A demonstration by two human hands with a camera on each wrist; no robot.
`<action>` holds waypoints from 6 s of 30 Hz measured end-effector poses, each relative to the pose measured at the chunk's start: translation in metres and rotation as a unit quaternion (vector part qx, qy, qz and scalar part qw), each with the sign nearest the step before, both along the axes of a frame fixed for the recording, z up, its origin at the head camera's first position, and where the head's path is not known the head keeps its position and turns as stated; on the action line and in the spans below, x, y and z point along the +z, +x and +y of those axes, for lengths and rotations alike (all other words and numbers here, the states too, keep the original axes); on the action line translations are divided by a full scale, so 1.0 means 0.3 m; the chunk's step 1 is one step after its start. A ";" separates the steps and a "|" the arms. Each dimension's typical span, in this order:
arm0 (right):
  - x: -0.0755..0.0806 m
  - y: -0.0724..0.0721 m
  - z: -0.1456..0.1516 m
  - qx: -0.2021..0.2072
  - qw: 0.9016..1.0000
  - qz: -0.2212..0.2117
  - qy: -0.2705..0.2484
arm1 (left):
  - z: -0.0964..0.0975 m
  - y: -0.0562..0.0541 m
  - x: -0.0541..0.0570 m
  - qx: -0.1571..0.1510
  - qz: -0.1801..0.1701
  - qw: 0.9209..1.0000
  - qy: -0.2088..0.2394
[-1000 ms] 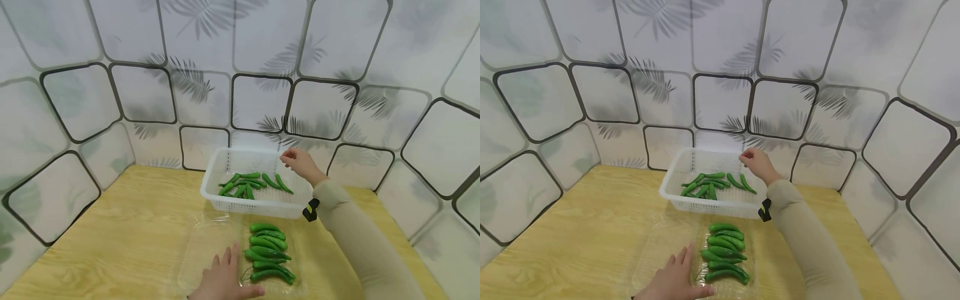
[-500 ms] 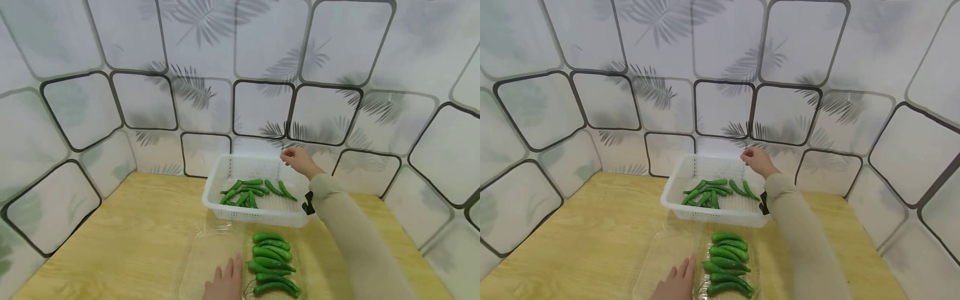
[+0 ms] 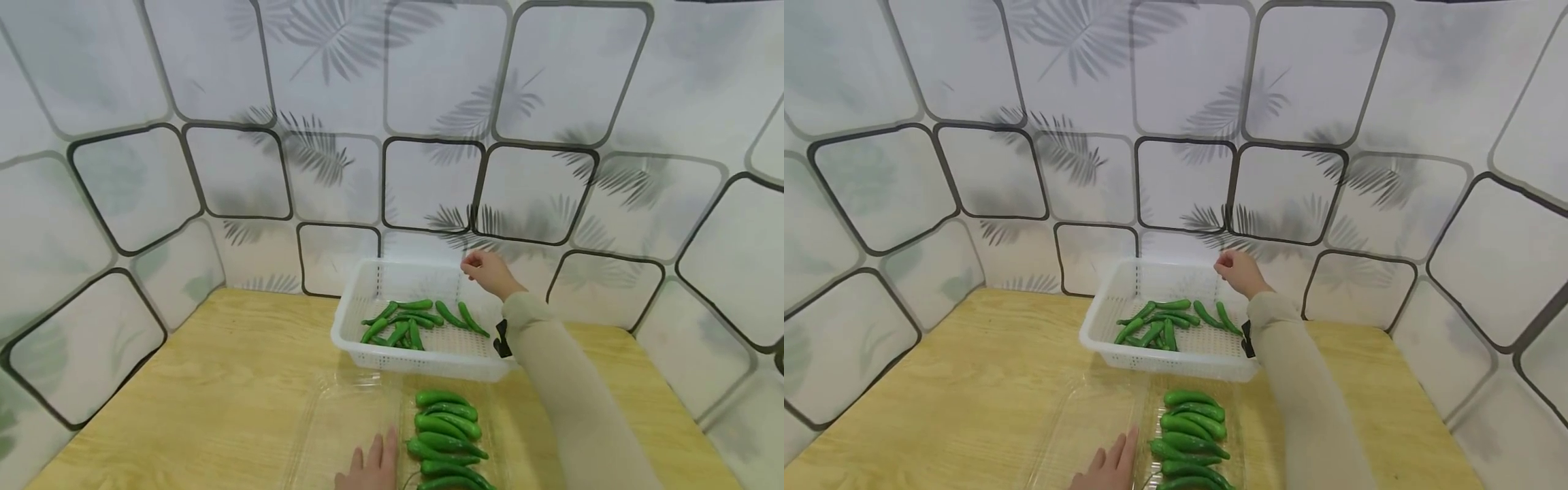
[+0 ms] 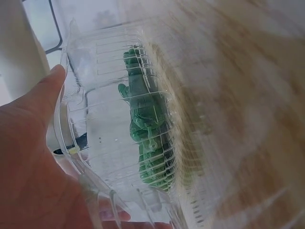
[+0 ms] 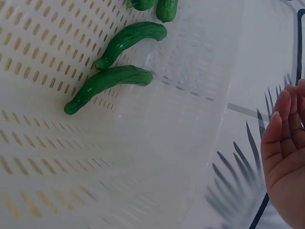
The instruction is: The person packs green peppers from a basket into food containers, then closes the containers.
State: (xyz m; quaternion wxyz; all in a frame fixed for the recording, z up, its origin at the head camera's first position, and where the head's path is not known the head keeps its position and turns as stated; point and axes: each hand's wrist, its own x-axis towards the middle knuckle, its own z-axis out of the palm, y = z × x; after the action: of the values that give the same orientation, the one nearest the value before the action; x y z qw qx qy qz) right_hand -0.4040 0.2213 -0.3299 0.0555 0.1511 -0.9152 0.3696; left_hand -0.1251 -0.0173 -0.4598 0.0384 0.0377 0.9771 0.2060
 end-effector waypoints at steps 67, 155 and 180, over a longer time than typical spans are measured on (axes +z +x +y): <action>-0.028 0.017 0.016 0.011 0.969 -0.151 0.193 | -0.021 0.008 0.056 -0.047 -0.024 0.999 0.005; 0.088 0.386 0.032 0.082 0.974 -0.127 0.170 | -0.030 0.051 0.171 -0.090 -0.061 0.994 0.031; 0.061 0.471 0.034 0.100 0.975 -0.110 0.165 | -0.028 0.048 0.172 -0.088 -0.070 0.993 0.032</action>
State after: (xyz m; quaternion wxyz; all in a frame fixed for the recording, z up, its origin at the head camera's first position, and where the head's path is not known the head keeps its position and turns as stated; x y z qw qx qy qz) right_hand -0.2626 0.2314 -0.3115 -0.1081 0.2071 -0.9444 0.2314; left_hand -0.1108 -0.0257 -0.4081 0.1239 0.1103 0.9576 0.2355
